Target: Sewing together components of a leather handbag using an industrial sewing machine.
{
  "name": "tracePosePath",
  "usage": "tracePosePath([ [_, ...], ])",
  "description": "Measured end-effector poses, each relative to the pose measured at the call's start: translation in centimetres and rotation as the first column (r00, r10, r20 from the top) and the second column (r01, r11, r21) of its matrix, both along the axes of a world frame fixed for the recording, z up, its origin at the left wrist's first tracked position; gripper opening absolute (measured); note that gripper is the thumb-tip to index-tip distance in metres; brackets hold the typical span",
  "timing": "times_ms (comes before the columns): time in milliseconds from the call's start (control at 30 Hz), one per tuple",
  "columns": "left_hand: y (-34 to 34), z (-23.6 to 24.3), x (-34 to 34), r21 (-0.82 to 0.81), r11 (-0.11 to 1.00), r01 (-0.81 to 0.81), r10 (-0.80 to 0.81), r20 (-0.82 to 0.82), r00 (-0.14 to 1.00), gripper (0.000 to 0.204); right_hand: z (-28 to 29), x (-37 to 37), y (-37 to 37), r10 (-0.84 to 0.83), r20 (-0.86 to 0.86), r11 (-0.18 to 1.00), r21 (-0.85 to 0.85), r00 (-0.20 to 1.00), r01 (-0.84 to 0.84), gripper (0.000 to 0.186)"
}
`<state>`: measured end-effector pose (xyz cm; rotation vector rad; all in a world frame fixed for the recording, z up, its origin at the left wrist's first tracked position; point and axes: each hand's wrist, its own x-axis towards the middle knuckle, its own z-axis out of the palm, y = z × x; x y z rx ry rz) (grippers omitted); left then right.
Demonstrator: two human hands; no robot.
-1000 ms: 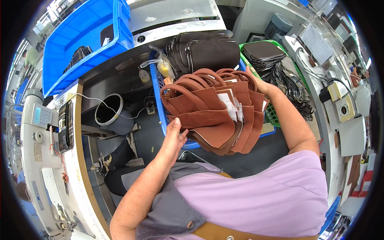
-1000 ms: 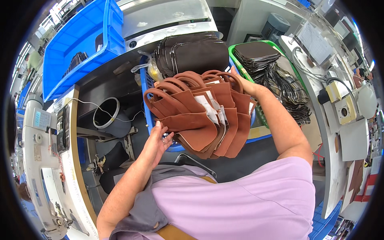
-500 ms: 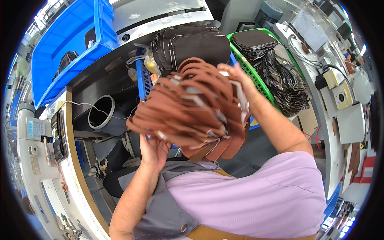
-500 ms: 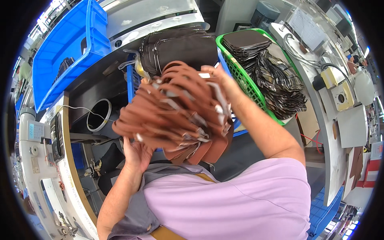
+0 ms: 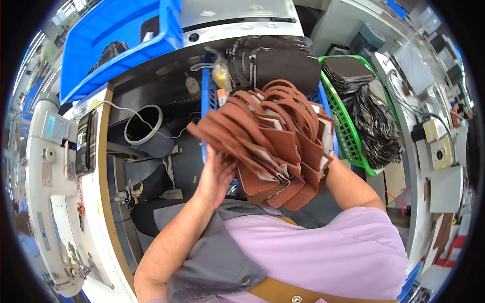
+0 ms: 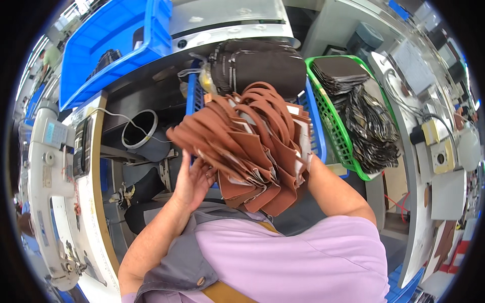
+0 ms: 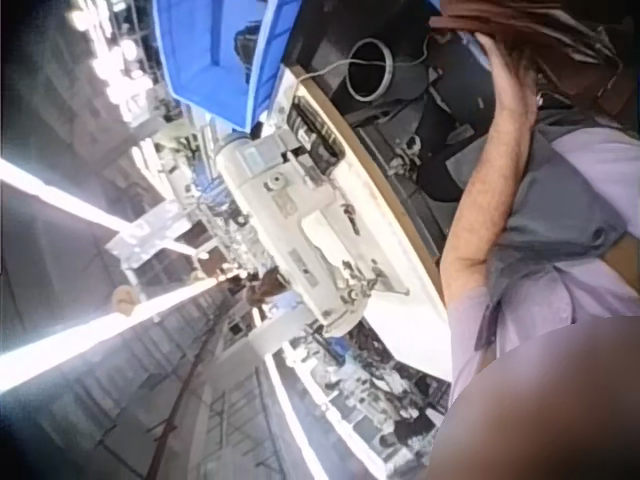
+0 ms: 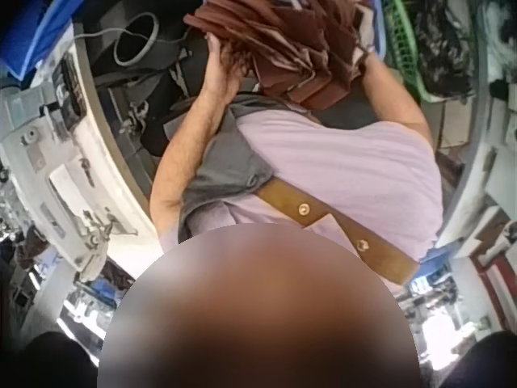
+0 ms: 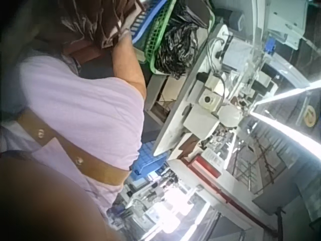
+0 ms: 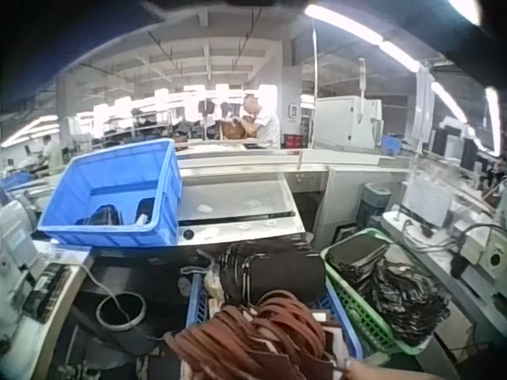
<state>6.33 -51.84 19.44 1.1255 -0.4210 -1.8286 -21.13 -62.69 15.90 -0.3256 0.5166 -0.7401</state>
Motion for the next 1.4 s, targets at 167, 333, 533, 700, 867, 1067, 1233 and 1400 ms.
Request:
tracePosePath([
  [167,0.9,0.1,-1.0,-0.254,0.956,0.143,-0.104,0.164,0.981,0.1,3.3,0.0,0.3,-0.101,-0.243,0.977,-0.209,0.965,0.049,0.089],
  [333,2.7,3.5,0.6,-0.339,0.866,0.367,-0.083,0.627,0.774,0.09,11.6,0.8,1.2,-0.306,-0.298,0.767,-0.64,0.904,0.048,0.086],
  [533,8.9,13.9,1.2,-0.534,0.671,0.515,0.394,0.845,0.362,0.112,19.5,8.5,1.9,-0.265,-0.13,0.435,-0.9,0.956,-0.002,0.083],
  [700,16.8,18.7,1.1,-0.781,0.571,0.252,0.787,0.608,0.1,0.135,23.1,23.4,7.4,0.161,-0.091,0.347,-0.927,0.983,-0.143,0.08],
  [867,26.7,19.3,1.9,-0.875,0.463,0.139,0.852,0.398,-0.339,0.142,23.7,36.0,20.1,0.611,-0.139,0.228,-0.912,0.78,-0.341,0.077],
  [1067,38.4,18.9,2.1,-0.96,0.28,-0.008,0.505,0.155,-0.849,0.149,20.9,44.7,35.5,0.853,-0.224,0.041,-0.872,0.471,-0.488,0.074],
  [1233,47.4,20.4,4.1,-0.923,0.338,-0.181,0.132,0.237,-0.962,0.157,17.3,51.6,48.1,0.933,-0.231,-0.043,-0.833,0.276,-0.551,0.071],
  [1400,54.1,20.2,9.9,-0.863,0.278,-0.422,-0.262,0.355,-0.897,0.142,13.7,58.8,58.8,0.96,-0.203,-0.054,-0.808,0.192,-0.587,0.069],
])
